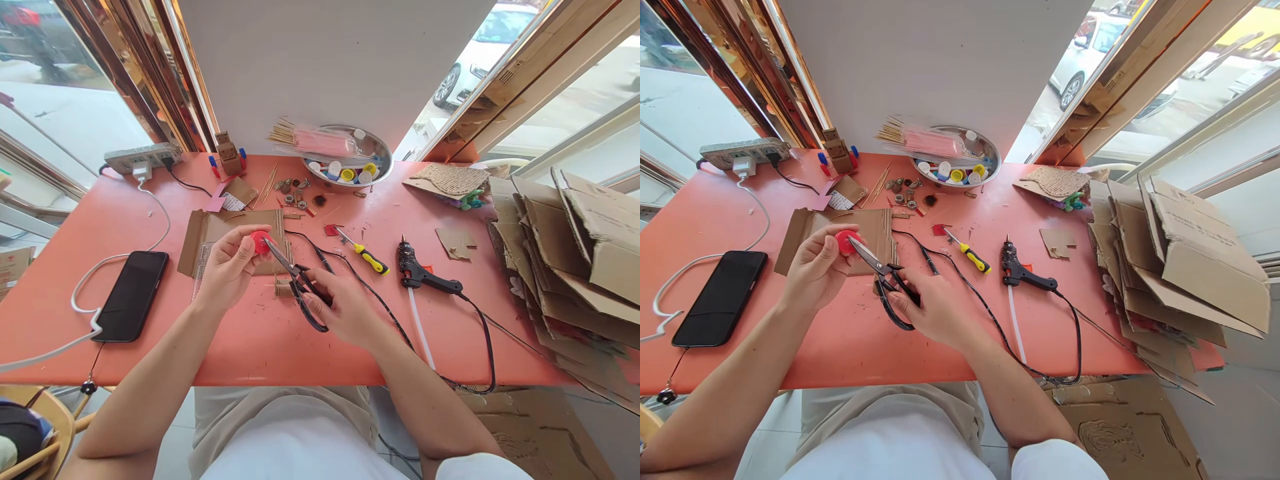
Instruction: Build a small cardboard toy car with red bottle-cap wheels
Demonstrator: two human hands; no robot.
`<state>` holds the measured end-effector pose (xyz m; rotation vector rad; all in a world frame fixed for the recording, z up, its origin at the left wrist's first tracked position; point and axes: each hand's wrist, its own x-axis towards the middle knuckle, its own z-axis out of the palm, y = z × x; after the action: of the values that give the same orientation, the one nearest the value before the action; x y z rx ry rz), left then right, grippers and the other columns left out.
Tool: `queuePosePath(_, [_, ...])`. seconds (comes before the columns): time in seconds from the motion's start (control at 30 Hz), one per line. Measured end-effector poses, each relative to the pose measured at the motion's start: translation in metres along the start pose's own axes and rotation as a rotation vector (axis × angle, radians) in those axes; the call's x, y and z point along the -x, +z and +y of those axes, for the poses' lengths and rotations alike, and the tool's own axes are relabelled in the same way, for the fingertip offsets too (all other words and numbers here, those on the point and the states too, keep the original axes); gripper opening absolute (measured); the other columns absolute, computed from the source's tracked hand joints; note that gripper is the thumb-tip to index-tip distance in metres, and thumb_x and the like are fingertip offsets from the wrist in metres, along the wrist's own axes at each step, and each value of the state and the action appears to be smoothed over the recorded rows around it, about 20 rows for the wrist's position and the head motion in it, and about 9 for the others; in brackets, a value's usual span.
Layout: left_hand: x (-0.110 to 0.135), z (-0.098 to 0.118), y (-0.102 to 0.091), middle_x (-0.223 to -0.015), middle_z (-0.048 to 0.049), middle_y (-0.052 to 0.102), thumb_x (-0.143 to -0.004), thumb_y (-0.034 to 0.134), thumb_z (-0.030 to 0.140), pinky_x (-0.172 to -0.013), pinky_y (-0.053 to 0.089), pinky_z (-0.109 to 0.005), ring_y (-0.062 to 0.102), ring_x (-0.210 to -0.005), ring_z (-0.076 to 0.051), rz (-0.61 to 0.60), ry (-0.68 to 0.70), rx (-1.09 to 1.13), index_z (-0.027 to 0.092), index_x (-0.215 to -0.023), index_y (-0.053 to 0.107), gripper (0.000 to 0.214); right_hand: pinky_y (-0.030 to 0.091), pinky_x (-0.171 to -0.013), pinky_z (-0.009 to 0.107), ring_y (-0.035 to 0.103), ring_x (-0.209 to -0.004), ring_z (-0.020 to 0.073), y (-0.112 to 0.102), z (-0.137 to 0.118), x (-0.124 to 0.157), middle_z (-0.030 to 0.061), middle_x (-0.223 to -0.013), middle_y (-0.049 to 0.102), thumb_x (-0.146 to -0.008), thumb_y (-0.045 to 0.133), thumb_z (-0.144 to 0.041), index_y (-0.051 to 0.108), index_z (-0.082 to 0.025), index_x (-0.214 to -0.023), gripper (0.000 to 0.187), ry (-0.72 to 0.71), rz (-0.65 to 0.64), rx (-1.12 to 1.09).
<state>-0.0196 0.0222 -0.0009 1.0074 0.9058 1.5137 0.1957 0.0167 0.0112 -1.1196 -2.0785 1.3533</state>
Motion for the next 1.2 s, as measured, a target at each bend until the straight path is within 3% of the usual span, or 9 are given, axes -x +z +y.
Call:
queuePosePath(0.1, [0.000,0.003,-0.001,-0.076,-0.0026,0.076,-0.068,0.098,0.058,-0.064,0.063,-0.026,0.066,-0.063,-0.013,-0.007,-0.064,0.043,0.023,-0.093,0.085,0.045,0.035,-0.061,0.026,0.064,-0.073,0.0196,-0.001,-0.001,0.004,0.0031,-0.088,0.073,-0.097,0.060,-0.026,0.062,-0.022,-0.112,0.016,0.011,0.045,0.345])
queuePosePath(0.17, [0.000,0.004,-0.001,-0.075,-0.0026,0.076,-0.067,0.099,0.057,-0.062,0.062,-0.025,0.064,-0.060,-0.011,-0.018,-0.091,0.055,0.022,-0.091,0.086,0.044,0.036,-0.062,0.027,0.068,-0.079,0.0234,-0.001,-0.001,0.006,0.0077,-0.099,0.076,-0.097,0.059,-0.023,0.060,-0.021,-0.117,0.020,0.020,0.043,0.520])
queuePosePath(0.3, [0.001,0.003,0.002,-0.068,-0.0018,0.071,-0.067,0.097,0.061,-0.058,0.060,-0.026,0.059,-0.055,-0.011,-0.038,-0.139,0.057,0.020,-0.083,0.084,0.046,0.039,-0.063,0.030,0.070,-0.086,0.0286,0.004,0.002,0.007,0.0118,-0.100,0.077,-0.097,0.058,-0.023,0.060,-0.018,-0.117,0.021,-0.036,0.045,0.714])
queuePosePath(0.5, [0.001,0.005,0.005,-0.059,0.0029,0.057,-0.069,0.096,0.063,-0.057,0.055,-0.024,0.051,-0.054,-0.008,-0.045,-0.143,0.088,0.018,-0.078,0.082,0.047,0.037,-0.063,0.031,0.071,-0.084,0.0276,0.006,0.011,0.004,0.0107,-0.093,0.076,-0.107,0.050,-0.030,0.062,-0.018,-0.114,0.019,-0.142,0.123,0.755])
queuePosePath(0.67, [0.000,0.004,0.004,-0.061,0.0004,0.061,-0.066,0.098,0.063,-0.052,0.049,-0.024,0.051,-0.055,-0.010,-0.031,-0.144,0.101,0.018,-0.074,0.081,0.048,0.024,-0.055,0.031,0.068,-0.068,0.0248,0.007,0.014,0.004,0.0066,-0.079,0.075,-0.110,0.045,-0.036,0.064,-0.019,-0.113,0.026,-0.130,0.156,0.774])
queuePosePath(0.93, [0.000,0.002,0.002,-0.062,0.0018,0.062,-0.061,0.102,0.056,-0.058,0.053,-0.024,0.055,-0.057,-0.010,0.036,-0.138,0.115,0.018,-0.079,0.083,0.047,0.024,-0.055,0.030,0.066,-0.061,0.0212,0.004,0.018,0.001,0.0043,-0.070,0.075,-0.108,0.049,-0.030,0.070,-0.020,-0.108,0.023,-0.175,0.308,0.854])
queuePosePath(1.07, [0.000,0.003,0.002,-0.060,0.0026,0.063,-0.055,0.105,0.052,-0.059,0.053,-0.023,0.057,-0.057,-0.010,0.079,-0.153,0.117,0.018,-0.082,0.084,0.049,0.022,-0.054,0.030,0.067,-0.060,0.0221,0.004,0.014,-0.001,0.0048,-0.071,0.076,-0.107,0.050,-0.031,0.070,-0.019,-0.110,0.024,-0.084,0.224,0.858])
queuePosePath(1.2, [0.000,0.003,0.006,-0.060,0.0017,0.061,-0.058,0.103,0.056,-0.057,0.053,-0.025,0.056,-0.056,-0.010,0.047,-0.199,0.164,0.017,-0.073,0.080,0.048,0.025,-0.055,0.028,0.068,-0.067,0.0250,0.004,0.008,0.000,0.0063,-0.081,0.079,-0.104,0.052,-0.028,0.064,-0.019,-0.121,0.023,-0.013,0.093,0.839])
